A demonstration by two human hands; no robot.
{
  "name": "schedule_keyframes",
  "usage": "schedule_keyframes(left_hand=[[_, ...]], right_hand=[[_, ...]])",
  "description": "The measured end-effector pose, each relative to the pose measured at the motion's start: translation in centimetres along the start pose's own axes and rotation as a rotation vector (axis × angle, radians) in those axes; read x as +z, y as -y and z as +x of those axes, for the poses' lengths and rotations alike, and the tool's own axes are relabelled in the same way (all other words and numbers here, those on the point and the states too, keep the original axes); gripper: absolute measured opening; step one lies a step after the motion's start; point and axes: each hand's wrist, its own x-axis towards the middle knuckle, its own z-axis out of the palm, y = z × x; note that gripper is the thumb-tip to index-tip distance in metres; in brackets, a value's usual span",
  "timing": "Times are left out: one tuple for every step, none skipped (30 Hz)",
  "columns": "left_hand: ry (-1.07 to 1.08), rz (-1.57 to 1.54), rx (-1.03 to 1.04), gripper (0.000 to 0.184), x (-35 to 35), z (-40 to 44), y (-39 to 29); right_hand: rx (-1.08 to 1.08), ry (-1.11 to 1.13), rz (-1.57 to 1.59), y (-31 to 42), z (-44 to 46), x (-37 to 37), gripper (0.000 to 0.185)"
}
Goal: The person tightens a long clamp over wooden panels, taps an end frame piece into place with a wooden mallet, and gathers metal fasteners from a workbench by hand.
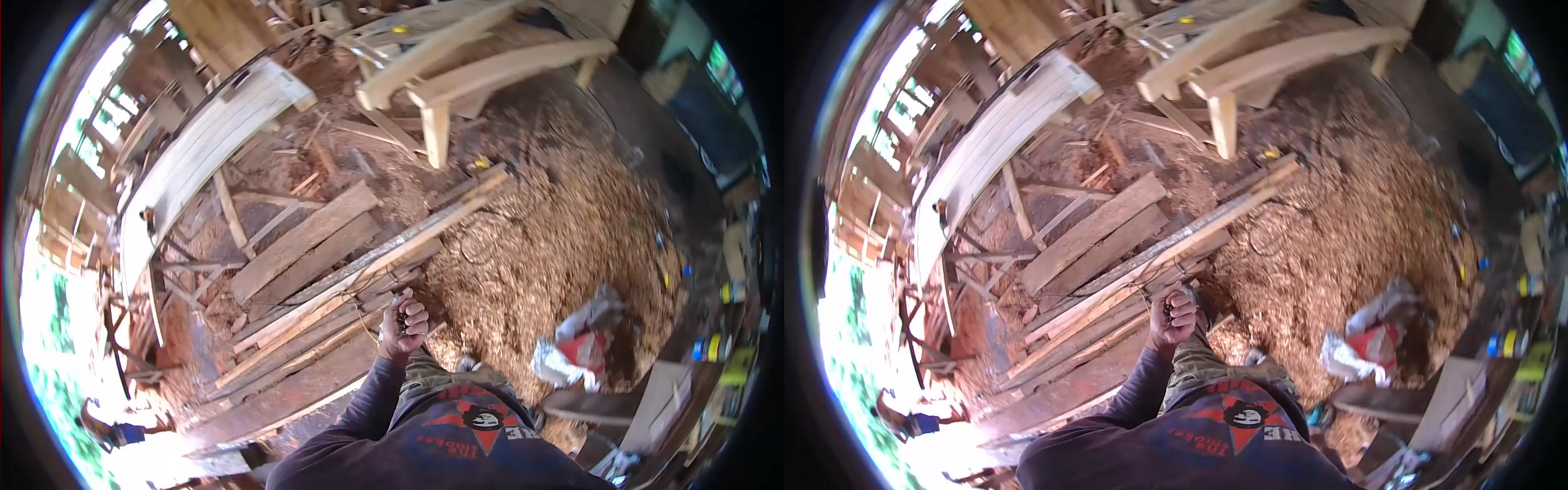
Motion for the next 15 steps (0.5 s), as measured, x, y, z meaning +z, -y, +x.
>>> schedule_keyframes(left_hand=[[0.023,-0.013,0.029,0.048,0.6,-0.3,-2.2],[0.045,-0.03,0.097,0.048,1.3,-1.0,-4.6],[0.06,-0.047,0.148,0.048,2.0,-1.6,-6.9],[0.013,-0.014,0.139,0.048,2.6,-2.9,-9.9],[-0.016,-0.099,0.317,0.046,2.8,-3.5,-12.3],[0.058,-0.046,0.25,0.045,5.0,-5.1,-14.1],[-0.036,-0.116,0.429,0.045,4.1,-6.3,-17.3],[-0.026,-0.065,0.462,0.046,5.9,-7.9,-19.2],[0.141,0.068,0.405,0.046,5.7,-9.3,-22.0],[0.113,0.08,0.453,0.046,6.9,-10.8,-24.0],[0.065,-0.037,0.608,0.045,10.1,-11.6,-24.6],[0.095,-0.014,0.683,0.044,11.4,-12.4,-26.1],[0.116,0.014,0.714,0.044,11.9,-13.3,-28.2],[0.15,0.023,0.726,0.044,13.2,-13.7,-29.4],[0.185,0.03,0.744,0.045,14.3,-14.1,-30.4]], right_hand=[[-0.05,-0.006,-0.066,0.6,2.5,-1.7,0.027],[-0.136,-0.043,-0.158,0.9,5.5,-3.2,0.028],[-0.256,-0.13,-0.286,1.0,9.4,-5.0,0.029],[-0.463,-0.356,-0.418,0.4,13.7,-6.4,0.03],[-0.207,-0.08,-0.628,4.9,16.6,-12.8,0.031],[-0.216,-0.067,-0.578,5.3,22.0,-15.9,0.024],[-0.225,-0.054,-0.528,5.1,27.4,-18.5,0.018],[-0.462,-0.462,-0.816,9.6,30.0,-21.8,0.015],[-0.459,-0.423,-0.647,18.0,28.3,-29.5,0.016],[-0.177,-0.419,0.02,25.8,28.1,-33.1,0.019],[0.106,-0.384,0.688,32.0,28.0,-35.3,0.021],[0.022,-0.351,0.605,37.0,28.1,-37.1,0.024],[-0.061,-0.312,0.523,41.4,28.0,-38.4,0.027],[-0.081,-0.221,0.535,46.7,26.5,-39.8,0.026],[-0.106,-0.126,0.544,50.3,25.4,-40.8,0.026]])
